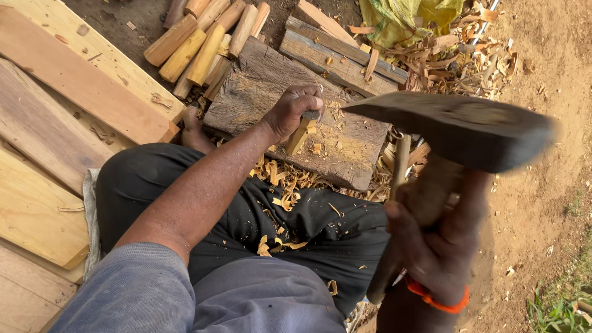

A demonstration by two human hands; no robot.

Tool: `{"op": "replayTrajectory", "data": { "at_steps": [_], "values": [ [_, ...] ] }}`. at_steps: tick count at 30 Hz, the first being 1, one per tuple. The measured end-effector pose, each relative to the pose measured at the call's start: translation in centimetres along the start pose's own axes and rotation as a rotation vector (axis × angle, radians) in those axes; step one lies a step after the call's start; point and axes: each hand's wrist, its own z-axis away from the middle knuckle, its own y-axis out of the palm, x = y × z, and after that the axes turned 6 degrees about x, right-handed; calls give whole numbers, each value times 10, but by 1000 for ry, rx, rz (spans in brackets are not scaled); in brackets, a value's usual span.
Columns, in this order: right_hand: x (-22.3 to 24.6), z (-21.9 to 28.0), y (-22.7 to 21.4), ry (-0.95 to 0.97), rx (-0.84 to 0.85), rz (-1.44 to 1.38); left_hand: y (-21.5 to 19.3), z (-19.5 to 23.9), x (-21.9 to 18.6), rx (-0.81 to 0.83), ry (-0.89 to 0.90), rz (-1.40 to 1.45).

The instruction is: The person sits on the ground and uses a hammer and chisel to carve a small piece of wood held between their legs. They repeatedly strike the chisel to shape the wood, producing wood shavings that accumulate on their lap and the ground.

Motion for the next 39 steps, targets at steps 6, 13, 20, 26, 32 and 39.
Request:
{"op": "replayTrajectory", "data": {
  "at_steps": [6,13,20,26,32,39],
  "values": [
    [-60,-13,20,196,244,304,2,-6,-9,-7,48,7],
    [1,11,-2,-2,-62,-29,-4,-4,2,20,33,-31],
    [-68,-15,22,61,297,404,3,-3,-13,-43,44,24],
    [-25,23,-13,75,35,23,2,-1,-2,-27,13,8],
    [-65,0,20,91,277,337,-5,-5,-5,-46,79,-29],
    [-135,33,20,338,322,445,0,6,-20,-156,-129,-91]
  ]
}}
